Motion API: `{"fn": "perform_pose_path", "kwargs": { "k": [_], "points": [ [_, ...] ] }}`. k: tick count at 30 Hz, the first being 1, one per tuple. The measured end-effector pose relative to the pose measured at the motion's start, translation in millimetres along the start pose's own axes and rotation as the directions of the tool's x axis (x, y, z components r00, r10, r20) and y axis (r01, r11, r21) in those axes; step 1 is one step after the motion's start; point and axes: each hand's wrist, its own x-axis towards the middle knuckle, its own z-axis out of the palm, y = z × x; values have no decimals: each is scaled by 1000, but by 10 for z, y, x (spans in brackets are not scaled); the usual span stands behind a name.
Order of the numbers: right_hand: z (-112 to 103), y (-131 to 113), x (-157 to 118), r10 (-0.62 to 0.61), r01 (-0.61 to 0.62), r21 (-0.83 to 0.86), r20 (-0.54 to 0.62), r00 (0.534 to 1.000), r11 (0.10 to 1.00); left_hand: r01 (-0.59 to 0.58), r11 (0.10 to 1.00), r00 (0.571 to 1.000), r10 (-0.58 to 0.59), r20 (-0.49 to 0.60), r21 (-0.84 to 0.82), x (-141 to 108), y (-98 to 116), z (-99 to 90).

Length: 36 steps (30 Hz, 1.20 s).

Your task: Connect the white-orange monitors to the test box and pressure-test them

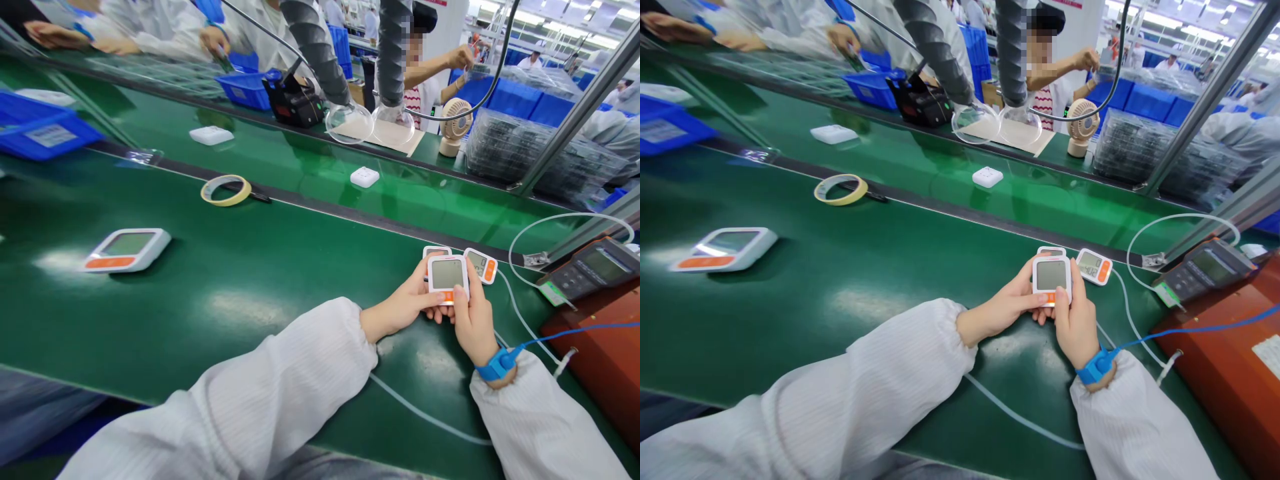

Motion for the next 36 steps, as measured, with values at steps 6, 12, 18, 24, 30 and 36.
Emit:
{"fn": "perform_pose_path", "kwargs": {
  "k": [6,12,18,24,30,36],
  "points": [
    [-2,11,12,0,-1,7,22,1000,1000,-23,1000,1000,23,2,-4,11,-3,-1],
    [-6,23,29,-7,7,19,43,999,1000,-8,1000,1000,9,-22,21,6,1,-6],
    [-21,48,39,-17,15,31,65,998,999,-32,999,999,32,-17,23,14,-31,-15],
    [-92,87,50,-97,98,-49,38,995,994,-57,998,997,56,53,14,35,-58,-30],
    [-168,-59,54,-180,180,-295,26,983,938,-61,997,990,55,126,44,29,-27,-71],
    [-460,-215,-103,-348,267,-535,-53,936,801,-69,980,982,34,186,184,23,-104,-47]
  ]
}}
